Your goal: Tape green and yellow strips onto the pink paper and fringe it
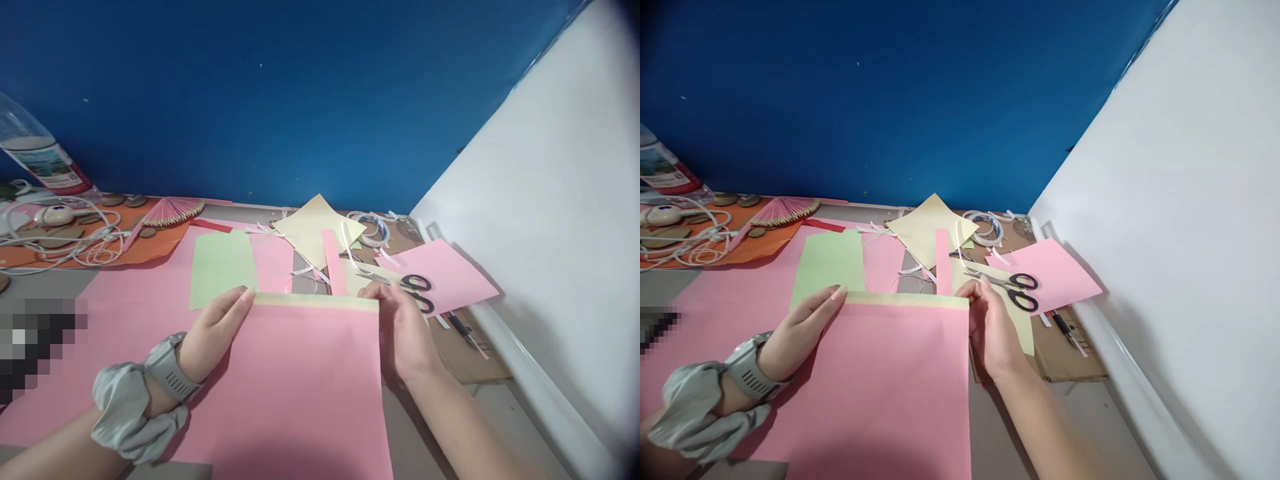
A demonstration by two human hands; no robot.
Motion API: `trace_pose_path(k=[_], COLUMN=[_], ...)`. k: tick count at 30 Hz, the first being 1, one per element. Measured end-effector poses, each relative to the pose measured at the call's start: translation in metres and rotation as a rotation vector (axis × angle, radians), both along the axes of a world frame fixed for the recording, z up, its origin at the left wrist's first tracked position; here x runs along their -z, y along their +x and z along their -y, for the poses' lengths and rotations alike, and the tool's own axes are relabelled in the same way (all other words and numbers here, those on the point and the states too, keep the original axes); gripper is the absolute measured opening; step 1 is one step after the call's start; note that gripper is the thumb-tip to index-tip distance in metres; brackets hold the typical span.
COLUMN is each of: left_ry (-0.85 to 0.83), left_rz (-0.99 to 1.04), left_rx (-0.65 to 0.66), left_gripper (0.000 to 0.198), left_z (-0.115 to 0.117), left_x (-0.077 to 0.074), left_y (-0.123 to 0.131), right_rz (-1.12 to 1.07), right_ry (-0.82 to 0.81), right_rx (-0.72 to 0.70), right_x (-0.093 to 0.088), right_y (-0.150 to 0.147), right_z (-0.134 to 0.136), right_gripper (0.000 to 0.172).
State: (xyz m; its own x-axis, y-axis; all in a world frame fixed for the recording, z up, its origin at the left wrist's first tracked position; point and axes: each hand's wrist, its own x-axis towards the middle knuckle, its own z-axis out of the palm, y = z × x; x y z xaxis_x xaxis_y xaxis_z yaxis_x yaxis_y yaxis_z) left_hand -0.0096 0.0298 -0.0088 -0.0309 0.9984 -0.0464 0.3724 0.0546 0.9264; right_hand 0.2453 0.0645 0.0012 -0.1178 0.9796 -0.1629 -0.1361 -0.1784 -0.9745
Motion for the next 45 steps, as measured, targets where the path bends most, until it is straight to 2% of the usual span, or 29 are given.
trace_pose_path(k=[2,3,5,7,10,13,18,25,31,36,41,45], left_ry=[-0.018,-0.024,-0.044,-0.056,-0.044,-0.032,-0.063,-0.139,-0.095,-0.181,-0.221,-0.150], left_rz=[-0.010,-0.018,-0.044,-0.088,-0.128,-0.081,0.066,0.147,0.039,-0.060,-0.082,0.004], left_rx=[0.093,0.150,0.260,0.343,0.406,0.406,0.335,0.499,0.485,0.583,0.528,0.476], left_gripper=[0.036,0.036,0.036,0.036,0.037,0.038,0.042,0.036,0.031,0.036,0.041,0.041], left_z=[0.001,0.002,0.005,0.008,0.010,0.010,0.007,0.012,0.018,0.015,0.016,0.020], left_x=[-0.001,-0.001,0.000,0.002,0.003,-0.001,-0.008,-0.014,-0.012,-0.013,-0.008,-0.007], left_y=[0.002,0.002,0.004,0.006,0.007,0.007,0.004,0.010,0.015,0.022,0.024,0.021], right_rz=[0.021,0.095,0.325,0.542,0.720,0.765,0.715,0.705,0.729,0.740,0.772,0.759], right_ry=[0.043,0.081,0.150,0.181,0.222,0.259,0.194,0.168,0.216,0.219,0.215,0.175], right_rx=[-0.072,-0.135,-0.322,-0.521,-0.653,-0.645,-0.602,-0.627,-0.627,-0.653,-0.676,-0.667], right_x=[-0.004,-0.007,-0.014,-0.020,-0.023,-0.021,-0.018,-0.019,-0.019,-0.022,-0.021,-0.019], right_y=[0.000,0.000,-0.002,-0.007,-0.016,-0.020,-0.012,-0.015,-0.025,-0.027,-0.027,-0.026], right_z=[0.001,0.002,0.007,0.014,0.023,0.026,0.021,0.024,0.028,0.028,0.030,0.031], right_gripper=[0.041,0.038,0.030,0.034,0.016,0.022,0.023,0.029,0.035,0.032,0.033,0.035])
